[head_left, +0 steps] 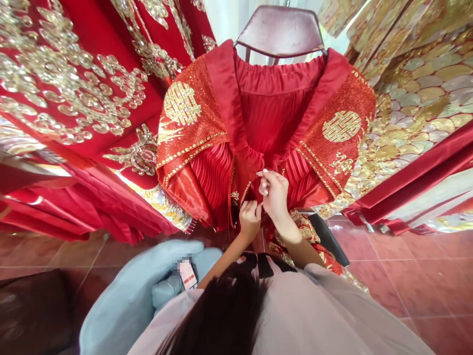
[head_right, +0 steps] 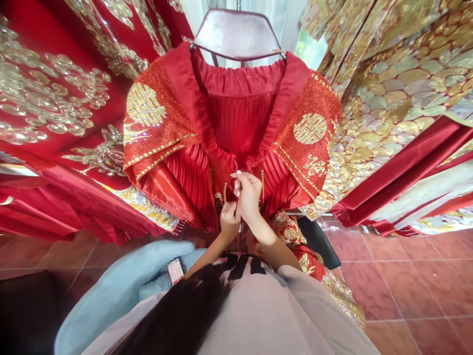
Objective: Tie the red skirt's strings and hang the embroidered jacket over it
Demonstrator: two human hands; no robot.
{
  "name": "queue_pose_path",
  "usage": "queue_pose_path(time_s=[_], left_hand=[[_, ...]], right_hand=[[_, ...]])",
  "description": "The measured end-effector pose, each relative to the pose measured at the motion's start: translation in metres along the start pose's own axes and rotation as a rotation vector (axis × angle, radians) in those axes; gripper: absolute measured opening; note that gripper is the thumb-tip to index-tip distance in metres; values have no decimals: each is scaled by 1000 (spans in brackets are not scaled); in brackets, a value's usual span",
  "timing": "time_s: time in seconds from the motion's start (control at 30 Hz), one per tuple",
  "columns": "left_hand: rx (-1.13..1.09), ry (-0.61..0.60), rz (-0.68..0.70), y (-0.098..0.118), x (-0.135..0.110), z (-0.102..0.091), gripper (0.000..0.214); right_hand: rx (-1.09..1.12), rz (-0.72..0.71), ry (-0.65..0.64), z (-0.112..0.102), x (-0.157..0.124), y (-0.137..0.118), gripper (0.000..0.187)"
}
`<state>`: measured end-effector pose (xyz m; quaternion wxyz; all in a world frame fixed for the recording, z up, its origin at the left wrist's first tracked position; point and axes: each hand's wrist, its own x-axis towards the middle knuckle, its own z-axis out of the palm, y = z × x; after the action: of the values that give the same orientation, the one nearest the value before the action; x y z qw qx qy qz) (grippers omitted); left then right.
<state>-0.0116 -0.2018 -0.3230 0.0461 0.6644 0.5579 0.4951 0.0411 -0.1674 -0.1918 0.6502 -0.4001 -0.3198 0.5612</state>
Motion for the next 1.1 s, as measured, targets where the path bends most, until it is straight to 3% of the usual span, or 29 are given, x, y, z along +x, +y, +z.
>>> queue_pose_path(time_s=[0.2,0.33,0.47,0.57,0.67,0.8,0.87,0.97,1.1], left_hand=[[-13,-23,0,-7,23,6,32],[-25,-11,-17,-14,19,20,32],[-41,-11,-36,-25,15,21,35],[-43,-11,-58,-30,18,22,34],[-42,-11,-91,-30,20,28,31],[-57,-19,-116,-34,17,26,32],[-64,-25,-119,-36,14,20,34],[-78,-44,-107,-37,9,10,35],[-103,-65,-76,-35,5,3,37]], right_hand=[[20,-123,48,20,7,-26,13],[25,-59,84,19,3,-20,12],[49,26,70,14,2,-19,12],[67,-36,10,18,1,-24,13],[37,-101,47,23,2,-17,15],[-320,-184,37,15,10,5,23],[-543,-347,4,8,13,9,25],[-682,-557,29,-1,17,3,19],[-825,-545,-121,-8,19,-6,16]])
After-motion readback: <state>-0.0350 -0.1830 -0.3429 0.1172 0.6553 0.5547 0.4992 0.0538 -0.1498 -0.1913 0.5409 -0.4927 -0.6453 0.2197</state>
